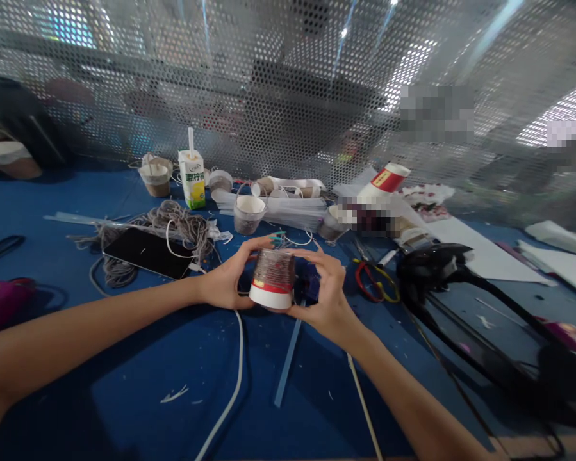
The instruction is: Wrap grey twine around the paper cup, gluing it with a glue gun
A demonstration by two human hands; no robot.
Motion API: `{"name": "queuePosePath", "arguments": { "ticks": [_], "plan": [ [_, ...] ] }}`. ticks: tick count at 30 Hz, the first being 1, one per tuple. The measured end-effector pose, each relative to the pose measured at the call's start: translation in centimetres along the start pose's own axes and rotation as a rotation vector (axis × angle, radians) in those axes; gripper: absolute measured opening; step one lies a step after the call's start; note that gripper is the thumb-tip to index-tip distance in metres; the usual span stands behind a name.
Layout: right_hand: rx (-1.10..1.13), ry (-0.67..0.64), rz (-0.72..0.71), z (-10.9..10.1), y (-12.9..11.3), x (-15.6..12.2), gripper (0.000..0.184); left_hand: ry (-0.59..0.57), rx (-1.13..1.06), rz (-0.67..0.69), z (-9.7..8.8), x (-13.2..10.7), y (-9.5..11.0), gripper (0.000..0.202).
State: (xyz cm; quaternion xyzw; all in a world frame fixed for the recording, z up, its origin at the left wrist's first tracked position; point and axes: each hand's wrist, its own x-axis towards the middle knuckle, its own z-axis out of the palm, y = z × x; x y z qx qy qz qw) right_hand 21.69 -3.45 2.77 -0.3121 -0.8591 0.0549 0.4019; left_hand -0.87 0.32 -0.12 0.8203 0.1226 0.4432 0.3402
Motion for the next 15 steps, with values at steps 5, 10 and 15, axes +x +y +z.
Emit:
{"name": "queuePosePath", "arguments": {
  "ticks": [5, 10, 15],
  "plan": [
    [-0.144, -0.032, -0.009, 0.1, -0.4, 0.4, 0.092, 0.055, 0.149, 0.004, -0.2, 0.0, 0.2, 0.084],
    [-0.32, -0.121, 0.065, -3.3, -0.2, 1.1, 0.097, 0.332, 0.224, 0.208, 0.0, 0.0, -1.2, 0.079],
    [-0.493, -0.543, 0.482, -7.7, 1.0, 0.5, 0.063, 0.385, 0.091, 0.141, 0.3, 0.3, -1.9, 0.076]
  ]
}}
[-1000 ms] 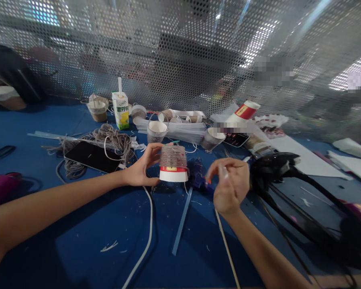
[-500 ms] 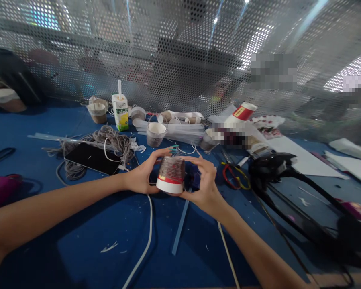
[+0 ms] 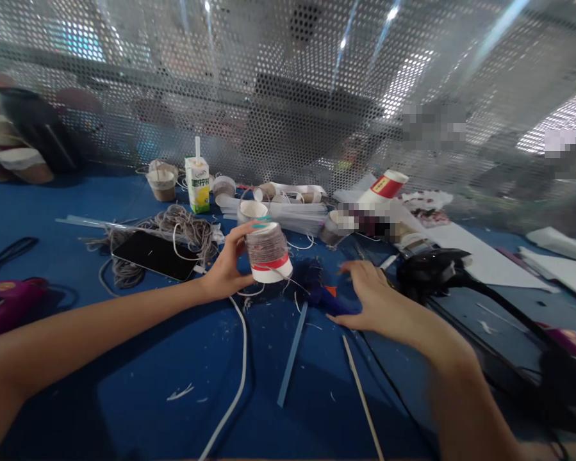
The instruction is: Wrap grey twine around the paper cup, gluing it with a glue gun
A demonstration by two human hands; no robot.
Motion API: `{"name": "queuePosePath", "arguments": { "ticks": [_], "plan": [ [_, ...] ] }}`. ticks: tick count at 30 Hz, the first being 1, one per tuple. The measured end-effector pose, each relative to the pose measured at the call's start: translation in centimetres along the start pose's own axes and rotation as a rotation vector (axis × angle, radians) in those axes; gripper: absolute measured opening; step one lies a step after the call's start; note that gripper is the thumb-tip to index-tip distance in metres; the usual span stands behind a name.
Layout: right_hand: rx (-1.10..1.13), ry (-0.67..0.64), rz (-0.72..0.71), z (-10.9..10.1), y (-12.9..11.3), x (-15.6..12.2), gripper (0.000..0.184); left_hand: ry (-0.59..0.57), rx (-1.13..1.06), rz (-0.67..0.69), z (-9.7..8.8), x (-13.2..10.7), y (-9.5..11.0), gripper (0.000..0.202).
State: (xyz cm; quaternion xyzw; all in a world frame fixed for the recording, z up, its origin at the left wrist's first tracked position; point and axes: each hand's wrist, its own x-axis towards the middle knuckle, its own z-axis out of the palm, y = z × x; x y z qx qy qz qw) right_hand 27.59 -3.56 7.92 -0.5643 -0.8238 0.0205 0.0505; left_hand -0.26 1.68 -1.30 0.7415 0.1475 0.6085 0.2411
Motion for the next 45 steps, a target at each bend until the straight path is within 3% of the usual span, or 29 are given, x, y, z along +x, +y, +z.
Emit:
{"name": "queuePosePath", "arguments": {
  "ticks": [3, 5, 7, 11, 16, 21, 26, 29, 33, 40, 42, 45],
  "plan": [
    [-0.032, -0.185, 0.027, 0.0, -0.1, -0.2, 0.035, 0.115, -0.029, -0.089, 0.1, 0.0, -0.1, 0.077],
    [-0.08, -0.177, 0.016, 0.3, -1.2, 0.2, 0.028, 0.24, -0.015, -0.096, 0.0, -0.1, -0.3, 0.081],
    [-0.128, -0.16, 0.019, 0.8, -2.2, 0.8, 0.024, 0.272, 0.014, -0.092, -0.1, -0.1, -0.5, 0.082],
    [-0.149, -0.146, 0.054, 1.4, -2.2, 1.4, 0.02, 0.198, -0.001, -0.124, -0.2, -0.3, -0.8, 0.082],
    [-0.004, -0.014, -0.058, 0.2, -0.7, 0.1, 0.048, 0.173, -0.035, -0.195, -0.1, -0.4, -0.8, 0.082],
    [0.329, 0.173, -0.232, -0.5, -3.1, -0.1, 0.045, 0.07, -0.042, -0.232, -0.1, -0.3, -0.6, 0.083],
    [0.452, 0.245, -0.384, 1.6, -5.5, 1.0, 0.033, -0.053, -0.018, -0.26, -0.3, -0.2, 0.3, 0.083],
    [0.516, 0.262, -0.409, 2.6, -5.9, 1.1, 0.045, -0.111, 0.007, -0.295, -0.4, 0.0, 0.8, 0.082],
    [0.604, 0.298, -0.357, 2.6, -5.7, 1.1, 0.049, -0.107, 0.03, -0.366, -0.3, 0.2, 0.9, 0.081],
    [0.507, 0.406, -0.233, 0.2, -3.5, 0.5, 0.054, 0.171, -0.047, -0.246, 0.0, -0.3, -0.6, 0.072],
    [0.501, 0.456, -0.147, -0.2, -2.5, 0.5, 0.056, 0.195, -0.05, -0.215, 0.0, -0.4, -0.7, 0.072],
    [0.517, 0.598, 0.084, 0.0, -1.0, 1.4, 0.052, 0.14, -0.014, -0.195, -0.1, -0.5, -0.7, 0.076]
  ]
}}
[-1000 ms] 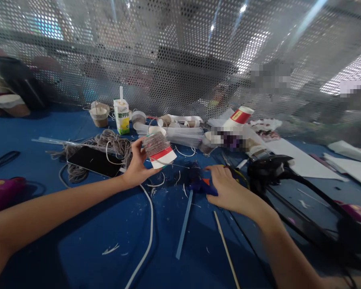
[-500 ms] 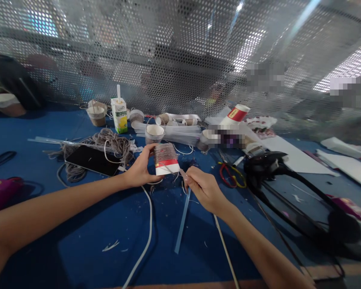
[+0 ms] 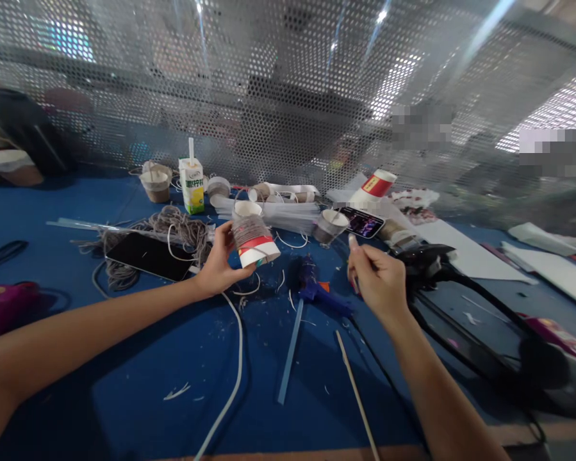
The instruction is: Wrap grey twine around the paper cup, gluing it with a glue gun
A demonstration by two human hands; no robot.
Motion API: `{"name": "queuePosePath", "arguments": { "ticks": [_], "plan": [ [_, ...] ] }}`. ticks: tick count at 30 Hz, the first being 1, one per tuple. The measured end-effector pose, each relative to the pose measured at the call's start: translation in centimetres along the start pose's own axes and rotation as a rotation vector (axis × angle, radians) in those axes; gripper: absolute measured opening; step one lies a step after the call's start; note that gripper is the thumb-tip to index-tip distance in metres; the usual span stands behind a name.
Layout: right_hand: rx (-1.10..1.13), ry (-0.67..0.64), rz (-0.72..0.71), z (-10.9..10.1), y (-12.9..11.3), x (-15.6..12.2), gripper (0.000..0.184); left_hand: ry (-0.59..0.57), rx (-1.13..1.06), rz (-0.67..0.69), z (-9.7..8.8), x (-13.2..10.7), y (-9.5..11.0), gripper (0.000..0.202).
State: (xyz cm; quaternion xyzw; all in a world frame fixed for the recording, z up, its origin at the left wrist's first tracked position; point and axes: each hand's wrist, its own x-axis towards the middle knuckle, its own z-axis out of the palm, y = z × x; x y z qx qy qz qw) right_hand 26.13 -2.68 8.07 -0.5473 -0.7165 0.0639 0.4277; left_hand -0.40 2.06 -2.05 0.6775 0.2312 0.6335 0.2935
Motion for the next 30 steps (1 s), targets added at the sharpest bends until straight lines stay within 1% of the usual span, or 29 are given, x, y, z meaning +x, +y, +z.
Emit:
{"name": "queuePosePath", "arguments": {
  "ticks": [1, 3, 4, 6, 8, 9, 11, 12, 13, 14, 16, 17, 18, 21, 24, 26, 28, 30],
  "plan": [
    [-0.015, 0.045, 0.055, 0.3, 0.6, 0.3, 0.048, -0.027, 0.025, 0.017, -0.1, 0.0, 0.1, 0.077],
    [-0.034, 0.017, 0.115, 1.2, 1.7, 0.9, 0.041, -0.079, 0.087, 0.084, -0.2, 0.1, 0.3, 0.08],
    [-0.036, -0.003, 0.126, 1.6, 2.3, 1.2, 0.041, -0.102, 0.125, 0.126, -0.2, 0.1, 0.4, 0.08],
    [-0.076, -0.034, 0.129, 2.3, 3.3, 1.5, 0.048, -0.12, 0.208, 0.203, -0.2, 0.1, 0.6, 0.078],
    [-0.181, -0.05, 0.106, 2.4, 3.9, 1.5, 0.053, -0.087, 0.286, 0.248, -0.2, 0.1, 0.6, 0.073],
    [-0.241, -0.051, 0.085, 2.2, 4.1, 1.5, 0.053, -0.057, 0.312, 0.259, -0.2, 0.1, 0.7, 0.071],
    [-0.336, -0.069, 0.039, 1.4, 4.0, 1.3, 0.047, 0.007, 0.335, 0.273, -0.2, 0.1, 0.6, 0.069],
    [-0.359, -0.105, 0.032, 0.8, 3.7, 1.2, 0.043, 0.029, 0.336, 0.279, -0.1, 0.1, 0.6, 0.069],
    [-0.374, -0.174, 0.039, 0.2, 3.4, 1.0, 0.039, 0.043, 0.335, 0.285, -0.1, 0.1, 0.5, 0.069],
    [-0.388, -0.279, 0.061, -0.4, 3.0, 0.8, 0.037, 0.053, 0.337, 0.286, -0.1, 0.1, 0.5, 0.069],
    [-0.416, -0.583, 0.122, -1.0, 1.9, 0.2, 0.041, 0.051, 0.351, 0.28, -0.1, 0.1, 0.5, 0.068],
    [-0.446, -0.695, 0.128, -1.0, 1.4, -0.1, 0.043, 0.04, 0.359, 0.275, -0.1, 0.1, 0.5, 0.068],
    [-0.496, -0.752, 0.107, -0.7, 0.8, -0.4, 0.042, 0.028, 0.364, 0.272, -0.1, 0.1, 0.6, 0.068],
    [-0.68, -0.759, 0.063, 0.9, -0.6, -1.2, 0.035, -0.018, 0.341, 0.262, -0.1, 0.2, 0.8, 0.072],
    [-0.731, -0.738, 0.067, 2.3, -1.4, -1.5, 0.026, -0.095, 0.301, 0.21, -0.1, 0.2, 1.2, 0.078],
    [-0.739, -0.723, 0.078, 2.4, -1.4, -1.4, 0.02, -0.147, 0.312, 0.164, -0.2, 0.2, 1.5, 0.081],
    [-0.681, -0.672, 0.115, 1.9, -1.1, -1.1, 0.014, -0.162, 0.348, 0.131, -0.2, 0.3, 1.7, 0.082],
    [-0.499, -0.593, 0.201, 1.1, -0.7, -0.8, 0.007, -0.151, 0.374, 0.104, -0.2, 0.5, 1.8, 0.085]
  ]
}}
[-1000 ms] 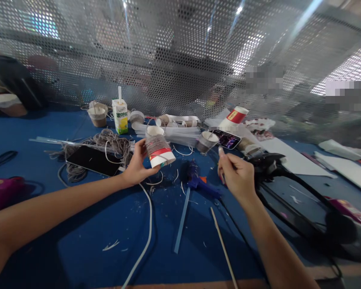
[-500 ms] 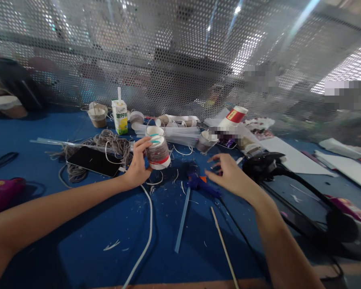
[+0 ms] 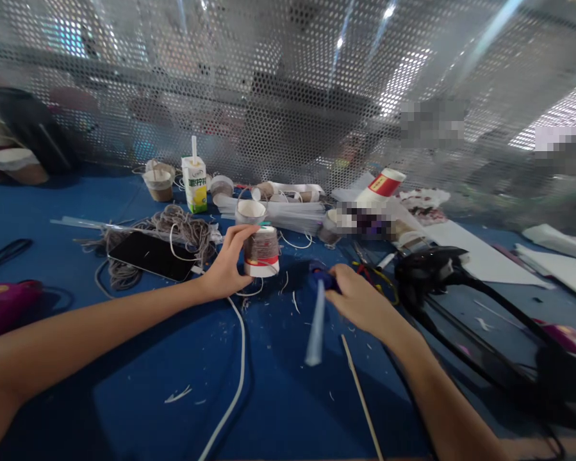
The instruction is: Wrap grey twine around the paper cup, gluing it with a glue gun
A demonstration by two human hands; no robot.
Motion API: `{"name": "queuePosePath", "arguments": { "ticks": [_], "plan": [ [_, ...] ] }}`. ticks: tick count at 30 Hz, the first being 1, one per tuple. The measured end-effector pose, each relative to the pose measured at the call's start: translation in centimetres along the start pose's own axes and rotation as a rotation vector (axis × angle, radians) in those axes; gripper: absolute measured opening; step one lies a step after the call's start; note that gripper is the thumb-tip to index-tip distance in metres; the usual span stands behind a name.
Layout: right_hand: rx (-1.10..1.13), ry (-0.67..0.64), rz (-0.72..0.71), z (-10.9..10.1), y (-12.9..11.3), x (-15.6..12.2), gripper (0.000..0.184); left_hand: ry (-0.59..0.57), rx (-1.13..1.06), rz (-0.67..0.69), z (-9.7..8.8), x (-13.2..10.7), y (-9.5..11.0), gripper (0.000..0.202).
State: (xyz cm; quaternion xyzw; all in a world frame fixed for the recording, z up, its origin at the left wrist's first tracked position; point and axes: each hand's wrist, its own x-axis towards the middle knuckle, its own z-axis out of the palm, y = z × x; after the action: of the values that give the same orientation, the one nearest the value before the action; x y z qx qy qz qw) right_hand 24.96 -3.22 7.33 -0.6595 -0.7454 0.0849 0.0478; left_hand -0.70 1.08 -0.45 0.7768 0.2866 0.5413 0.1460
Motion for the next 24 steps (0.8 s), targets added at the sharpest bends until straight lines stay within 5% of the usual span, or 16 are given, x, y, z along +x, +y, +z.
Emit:
{"name": "queuePosePath", "arguments": {
  "ticks": [6, 11, 16, 24],
  "plan": [
    [0.653, 0.097, -0.081, -0.3, 0.7, -0.7, 0.028, -0.012, -0.048, -0.045, 0.0, 0.1, -0.2, 0.093],
    [0.547, 0.326, -0.348, 1.0, -1.8, -2.2, 0.013, -0.069, -0.077, -0.082, -0.1, 0.1, 0.0, 0.092],
    [0.421, 0.283, -0.463, 1.6, -2.7, -2.5, 0.02, -0.132, -0.094, -0.088, -0.3, 0.2, 0.2, 0.091],
    [0.379, 0.275, -0.448, 2.0, -2.2, -2.1, 0.018, -0.143, -0.115, -0.065, -0.4, 0.3, 0.2, 0.091]
  ]
}}
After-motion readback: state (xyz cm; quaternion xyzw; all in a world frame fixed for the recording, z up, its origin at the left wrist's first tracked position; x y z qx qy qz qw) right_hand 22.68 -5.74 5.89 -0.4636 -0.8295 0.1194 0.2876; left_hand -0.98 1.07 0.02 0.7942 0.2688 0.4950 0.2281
